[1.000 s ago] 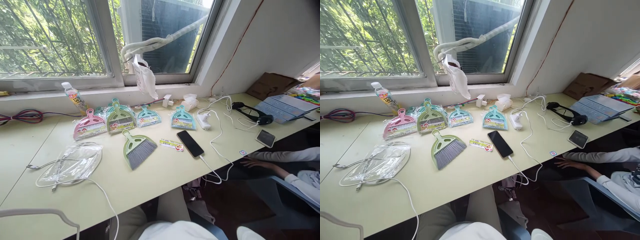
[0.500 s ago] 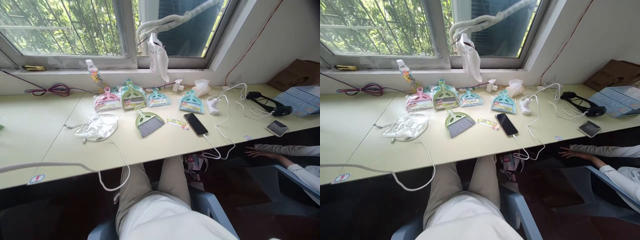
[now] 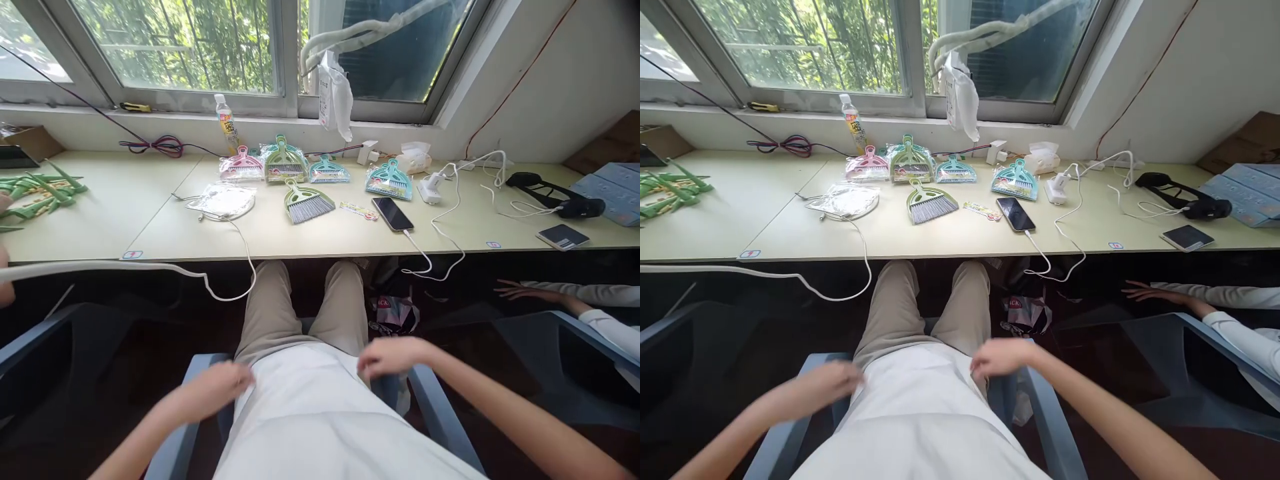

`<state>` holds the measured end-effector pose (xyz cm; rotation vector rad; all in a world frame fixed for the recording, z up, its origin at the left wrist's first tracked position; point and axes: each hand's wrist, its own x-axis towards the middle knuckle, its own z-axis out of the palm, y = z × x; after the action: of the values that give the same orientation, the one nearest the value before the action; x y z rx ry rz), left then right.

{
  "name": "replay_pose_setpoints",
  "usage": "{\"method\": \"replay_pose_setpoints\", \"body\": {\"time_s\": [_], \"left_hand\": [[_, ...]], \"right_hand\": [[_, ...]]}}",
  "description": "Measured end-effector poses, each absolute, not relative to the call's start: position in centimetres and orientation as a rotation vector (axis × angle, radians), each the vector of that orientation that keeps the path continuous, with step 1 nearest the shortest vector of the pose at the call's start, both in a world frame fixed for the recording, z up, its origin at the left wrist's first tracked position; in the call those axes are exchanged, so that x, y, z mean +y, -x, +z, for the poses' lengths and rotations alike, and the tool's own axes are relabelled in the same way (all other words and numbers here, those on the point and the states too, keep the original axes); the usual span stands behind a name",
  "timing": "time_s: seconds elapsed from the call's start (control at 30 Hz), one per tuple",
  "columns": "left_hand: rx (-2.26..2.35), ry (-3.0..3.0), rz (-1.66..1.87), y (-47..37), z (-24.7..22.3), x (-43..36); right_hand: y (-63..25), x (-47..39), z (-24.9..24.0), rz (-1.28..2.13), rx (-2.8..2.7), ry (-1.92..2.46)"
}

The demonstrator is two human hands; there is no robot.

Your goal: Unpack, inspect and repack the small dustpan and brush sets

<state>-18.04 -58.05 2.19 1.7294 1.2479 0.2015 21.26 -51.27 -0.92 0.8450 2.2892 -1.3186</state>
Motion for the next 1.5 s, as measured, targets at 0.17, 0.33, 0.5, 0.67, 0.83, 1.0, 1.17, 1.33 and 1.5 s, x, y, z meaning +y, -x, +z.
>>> {"method": "replay_pose_setpoints", "body": {"time_s": [0.17, 0.33, 0.5, 0.67, 0.83, 1.0, 1.17, 1.33, 1.5], "left_hand": [[1.023, -1.752, 0.697, 12.7, 4.9, -46.1], [1.61, -1.764, 1.139, 7.4, 3.8, -28.1], [1.882, -1.506, 1.069, 9.5, 3.1, -17.6], [1.652, -1.635, 1.069, 11.9, 1.6, -15.4], [1.318, -1.377, 1.131, 11.9, 1.1, -16.1], [1.127, -1.199, 1.168, 11.4, 1.4, -17.2], [1.043, -1.207, 1.253, 11.4, 1.8, -16.9], [0.986, -1.165, 1.328, 11.6, 2.3, -15.9], [0.99, -1.228, 1.363, 11.7, 2.0, -15.5]], "right_hand": [[-17.1, -37.8, 5.2, -1.579, 2.797, -1.177], [-8.6, -25.6, 8.1, -1.173, 3.02, -1.765], [-3.3, -18.4, 5.5, -0.652, 2.951, -2.169], [-3.0, -14.5, 1.1, -0.436, 2.906, -2.2], [-4.1, -13.9, 0.0, -0.679, 3.033, -2.398], [-4.1, -13.6, 0.4, -1.073, 2.996, -2.383], [-3.9, -13.8, 1.2, -1.001, 2.984, -2.47], [-3.2, -14.2, 1.4, -1.036, 3.082, -2.544], [-3.5, -13.8, 1.7, -1.344, 3.043, -2.526]]}}
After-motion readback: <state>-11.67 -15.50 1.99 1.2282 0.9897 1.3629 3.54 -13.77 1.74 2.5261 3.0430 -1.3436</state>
